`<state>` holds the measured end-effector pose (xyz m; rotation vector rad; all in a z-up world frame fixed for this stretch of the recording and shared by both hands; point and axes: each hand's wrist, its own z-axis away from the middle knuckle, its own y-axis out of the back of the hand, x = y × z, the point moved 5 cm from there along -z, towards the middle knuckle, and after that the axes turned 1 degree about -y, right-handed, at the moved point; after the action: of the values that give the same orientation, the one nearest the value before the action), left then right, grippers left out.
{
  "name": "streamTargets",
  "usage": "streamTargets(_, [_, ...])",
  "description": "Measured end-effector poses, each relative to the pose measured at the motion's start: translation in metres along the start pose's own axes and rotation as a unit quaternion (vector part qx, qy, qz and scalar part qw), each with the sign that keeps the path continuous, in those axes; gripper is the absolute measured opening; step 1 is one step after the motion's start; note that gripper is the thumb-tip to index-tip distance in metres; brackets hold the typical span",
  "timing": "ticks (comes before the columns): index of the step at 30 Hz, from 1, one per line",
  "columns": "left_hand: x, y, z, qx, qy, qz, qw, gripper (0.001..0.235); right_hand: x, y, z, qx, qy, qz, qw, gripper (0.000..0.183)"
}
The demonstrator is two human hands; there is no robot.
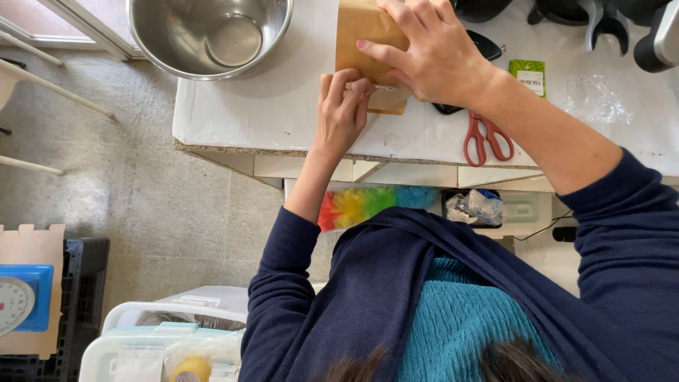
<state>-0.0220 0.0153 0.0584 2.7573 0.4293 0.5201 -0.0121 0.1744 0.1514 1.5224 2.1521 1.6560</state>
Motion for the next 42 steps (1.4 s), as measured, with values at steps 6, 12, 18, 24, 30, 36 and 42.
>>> streamTargets(6, [0.003,0.0,-0.009,0.017,0.001,-0.028,0.999,0.013,0.0,-0.001,0.0,-0.006,0.003,-0.014,1.0,0.053])
streamTargets(12, [0.003,-0.001,-0.013,0.037,0.002,-0.045,0.998,0.015,0.008,-0.006,0.001,-0.063,-0.005,-0.127,0.99,0.068])
streamTargets(18, [-0.003,-0.007,-0.011,0.05,0.02,-0.051,0.997,0.013,0.003,0.0,-0.004,-0.021,-0.012,-0.106,0.994,0.074])
streamTargets(24, [-0.037,-0.01,0.0,0.074,0.064,-0.019,0.995,0.043,0.001,-0.01,-0.001,0.028,-0.026,-0.038,0.999,0.043])
streamTargets(30, [-0.07,-0.006,-0.003,0.031,0.199,0.045,0.979,0.096,0.002,-0.018,0.001,0.01,-0.023,-0.018,1.0,0.067])
streamTargets(36, [-0.079,-0.022,0.005,-0.094,0.247,0.103,0.959,0.094,0.008,-0.017,0.003,-0.005,-0.009,-0.031,0.999,0.084])
streamTargets(42, [-0.079,-0.018,-0.001,-0.115,0.239,0.141,0.954,0.111,0.015,-0.011,0.001,-0.036,-0.064,-0.157,0.985,0.115])
